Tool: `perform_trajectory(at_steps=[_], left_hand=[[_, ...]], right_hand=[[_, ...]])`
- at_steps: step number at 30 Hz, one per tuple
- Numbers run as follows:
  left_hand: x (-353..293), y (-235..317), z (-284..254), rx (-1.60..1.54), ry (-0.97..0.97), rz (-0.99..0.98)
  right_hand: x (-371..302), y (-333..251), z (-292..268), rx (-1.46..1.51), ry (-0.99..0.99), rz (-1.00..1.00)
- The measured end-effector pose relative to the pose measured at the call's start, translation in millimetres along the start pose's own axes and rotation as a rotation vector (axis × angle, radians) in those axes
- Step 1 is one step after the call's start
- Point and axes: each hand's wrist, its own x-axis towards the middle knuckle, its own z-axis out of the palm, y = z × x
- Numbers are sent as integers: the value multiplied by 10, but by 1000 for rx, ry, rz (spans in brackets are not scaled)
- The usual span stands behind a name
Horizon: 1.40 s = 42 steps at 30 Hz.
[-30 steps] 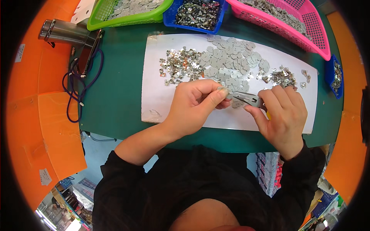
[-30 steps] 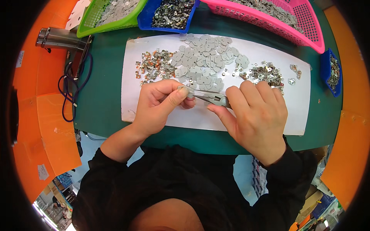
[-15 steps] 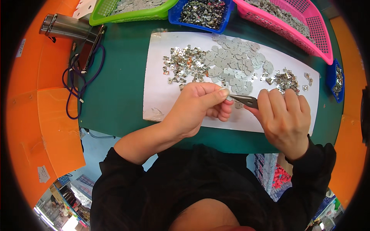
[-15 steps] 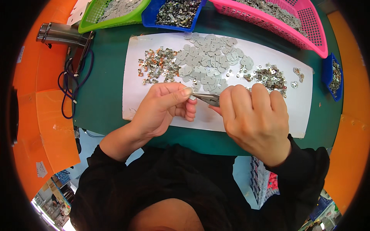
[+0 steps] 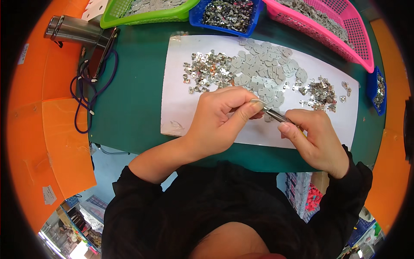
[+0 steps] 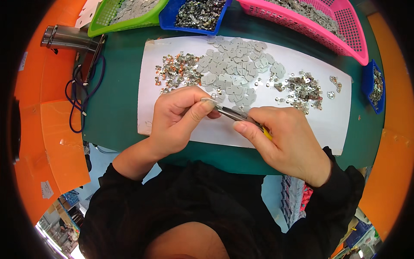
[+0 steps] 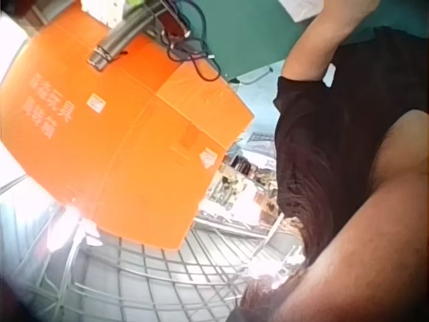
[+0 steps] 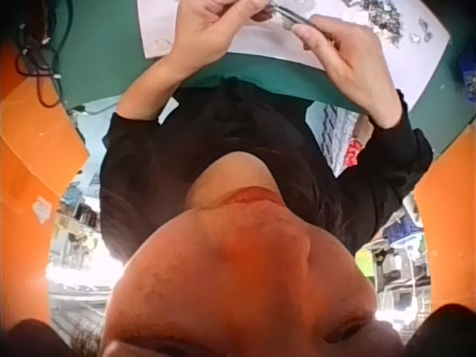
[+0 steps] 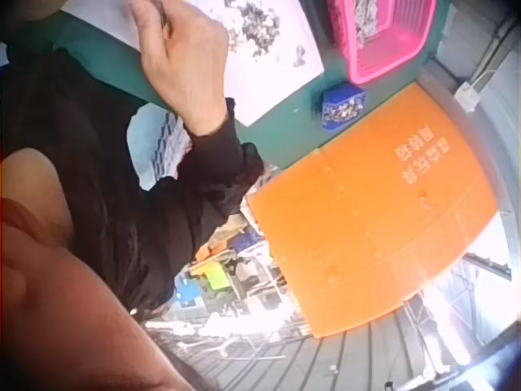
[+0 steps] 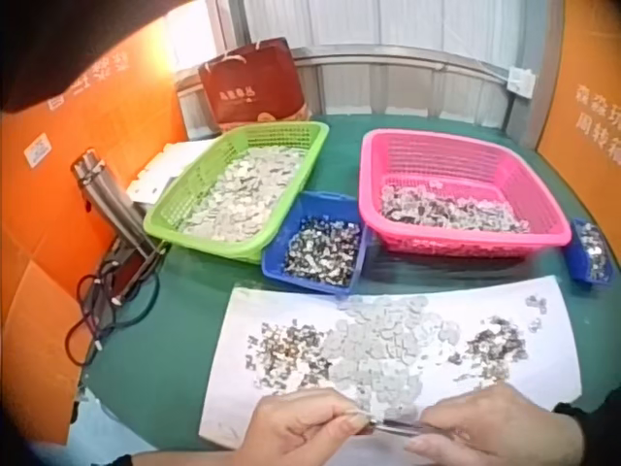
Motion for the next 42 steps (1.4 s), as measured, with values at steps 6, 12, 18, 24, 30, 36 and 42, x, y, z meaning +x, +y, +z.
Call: perform_trajectory(at_steps=[6, 12, 18, 24, 30, 36, 42], left_hand=[[13, 8, -10, 209, -19, 133], [-9, 14, 7, 149, 5, 10], [-15, -10, 7, 88, 11, -4], [-12, 6, 22, 119, -15, 29], [-3, -14, 18, 32, 114, -11], [6, 1, 40, 28, 112, -6], [0, -12, 44, 23, 112, 2]], right_hand=[[-7, 33, 25, 297, -114, 158], [32, 11, 53, 134, -28, 108], [38, 30, 75, 76, 8, 33], [44, -2, 27, 98, -44, 77], [55, 23, 40, 88, -40, 12], [49, 37, 56, 107, -15, 29], [63, 10, 56, 100, -18, 23]])
